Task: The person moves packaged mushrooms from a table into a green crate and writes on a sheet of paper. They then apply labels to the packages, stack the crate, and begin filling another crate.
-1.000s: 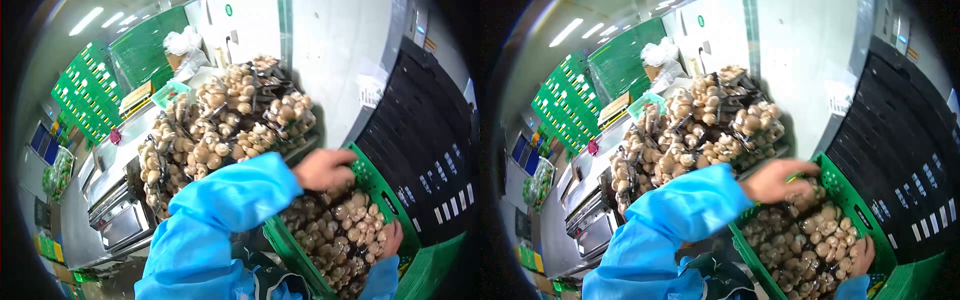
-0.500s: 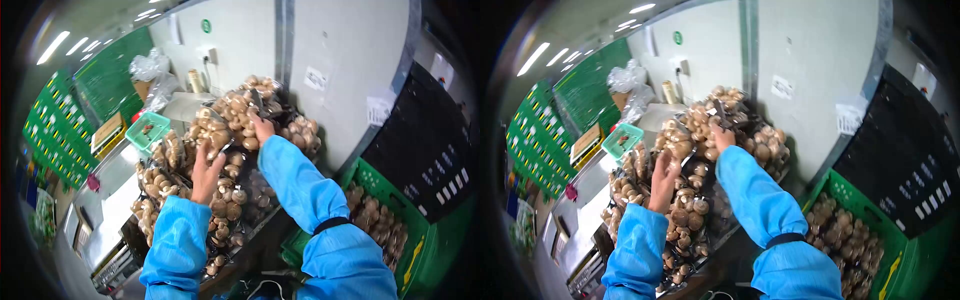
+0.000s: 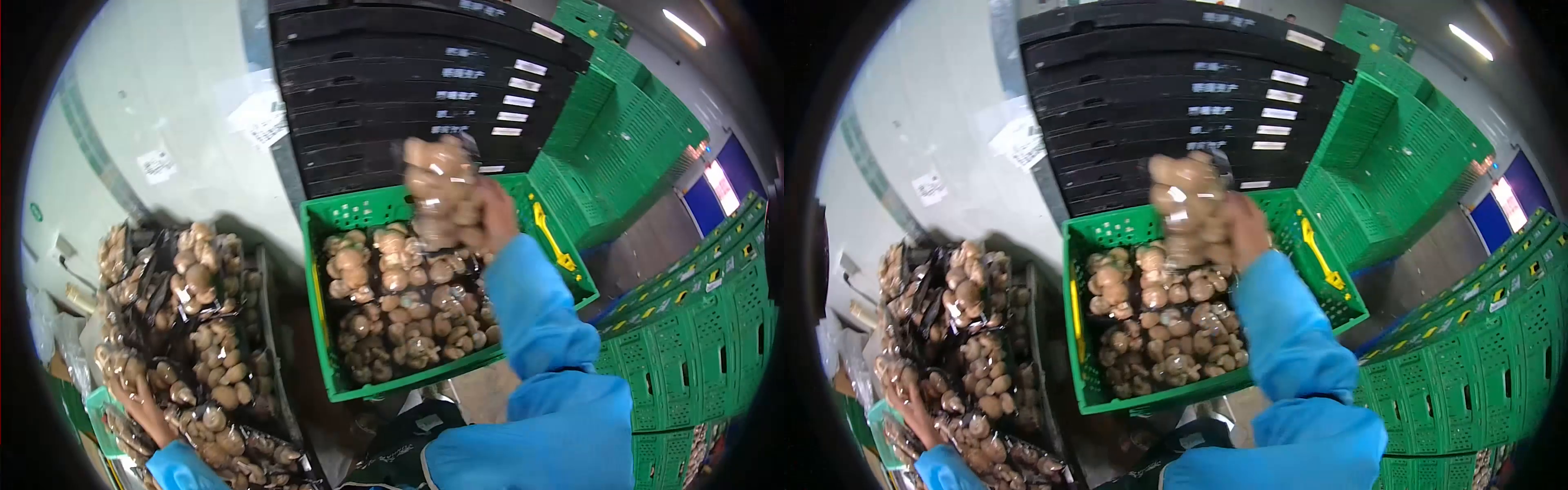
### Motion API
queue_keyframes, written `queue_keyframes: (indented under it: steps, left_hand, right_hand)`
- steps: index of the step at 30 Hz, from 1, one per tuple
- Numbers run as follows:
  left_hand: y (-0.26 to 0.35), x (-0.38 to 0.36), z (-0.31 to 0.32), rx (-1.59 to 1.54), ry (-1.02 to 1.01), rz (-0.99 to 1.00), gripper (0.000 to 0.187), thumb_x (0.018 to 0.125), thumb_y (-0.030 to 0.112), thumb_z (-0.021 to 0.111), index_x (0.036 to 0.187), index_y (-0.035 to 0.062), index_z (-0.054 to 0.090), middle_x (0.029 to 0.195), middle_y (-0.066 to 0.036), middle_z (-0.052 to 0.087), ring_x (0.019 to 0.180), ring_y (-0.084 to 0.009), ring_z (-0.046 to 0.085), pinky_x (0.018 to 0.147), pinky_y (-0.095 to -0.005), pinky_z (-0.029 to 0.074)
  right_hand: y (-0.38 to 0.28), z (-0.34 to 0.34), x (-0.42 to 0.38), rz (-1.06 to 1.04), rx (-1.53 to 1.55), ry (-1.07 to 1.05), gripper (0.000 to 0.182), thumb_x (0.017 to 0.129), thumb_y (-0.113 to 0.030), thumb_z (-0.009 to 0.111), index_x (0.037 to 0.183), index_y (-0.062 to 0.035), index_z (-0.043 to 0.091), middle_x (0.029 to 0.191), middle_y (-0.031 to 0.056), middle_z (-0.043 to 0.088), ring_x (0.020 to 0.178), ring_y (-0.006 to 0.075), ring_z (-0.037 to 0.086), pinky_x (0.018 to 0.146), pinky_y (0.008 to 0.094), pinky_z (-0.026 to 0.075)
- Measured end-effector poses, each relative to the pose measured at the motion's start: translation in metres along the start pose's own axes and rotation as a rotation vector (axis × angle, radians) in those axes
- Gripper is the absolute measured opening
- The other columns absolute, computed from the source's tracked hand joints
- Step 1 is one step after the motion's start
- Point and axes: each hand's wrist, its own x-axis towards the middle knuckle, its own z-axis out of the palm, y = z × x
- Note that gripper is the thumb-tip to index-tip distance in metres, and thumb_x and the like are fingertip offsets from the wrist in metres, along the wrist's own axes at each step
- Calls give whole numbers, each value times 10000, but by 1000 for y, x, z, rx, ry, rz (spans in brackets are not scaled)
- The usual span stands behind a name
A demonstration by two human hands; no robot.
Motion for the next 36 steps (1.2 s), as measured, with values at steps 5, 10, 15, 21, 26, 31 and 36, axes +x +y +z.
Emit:
queue_keyframes:
  steps: [5,10,15,21,26,31,36]
  left_hand:
    - [102,-34,18,-197,-56,-149,505,918,167,497,1379,22,349,1422,-142,351,1310,-253,327,1082,-382,244]
    - [288,-85,129,-232,-780,211,461,828,139,584,1258,2,489,1237,-142,533,1173,-252,481,1016,-363,334]
    - [399,-202,299,-504,-1118,848,554,762,236,714,1233,36,501,1196,-167,559,1120,-317,536,948,-404,431]
    - [454,-347,445,-406,-1114,1187,754,786,467,626,1389,120,335,1445,-179,278,1340,-344,264,1037,-577,239]
    - [464,-356,457,-315,-1210,546,709,828,471,583,1391,121,330,1448,-163,277,1330,-361,270,1061,-530,226]
    - [386,-278,394,-252,-1284,482,724,784,279,698,1376,79,333,1360,-158,405,1257,-333,389,1016,-469,340]
    - [330,-249,300,-702,-908,-960,482,814,183,669,1215,14,463,1007,-64,541,936,-183,531,757,-319,488]
  right_hand:
    - [26,-170,0,137,-918,407,456,867,-386,530,1155,-33,562,1057,275,598,984,374,591,844,441,453]
    - [61,-200,27,202,-1229,295,487,875,-414,522,1177,-32,552,972,269,618,885,435,596,791,476,464]
    - [59,-208,22,241,-970,221,441,882,-347,518,1193,-34,531,1033,271,603,951,425,578,825,480,452]
    - [35,-242,15,192,-755,238,406,910,-265,502,1225,-10,532,1137,222,595,1048,324,582,914,373,422]
    - [33,-276,-13,263,-264,140,402,923,-198,478,1206,86,512,1121,173,605,1042,195,547,914,304,409]
    - [16,-249,-50,730,-307,-389,378,936,-195,453,1182,83,523,1061,118,606,1000,165,534,899,285,411]
    - [48,-240,-44,758,-425,-639,360,938,-211,483,1176,54,529,1031,147,606,986,208,542,888,294,415]
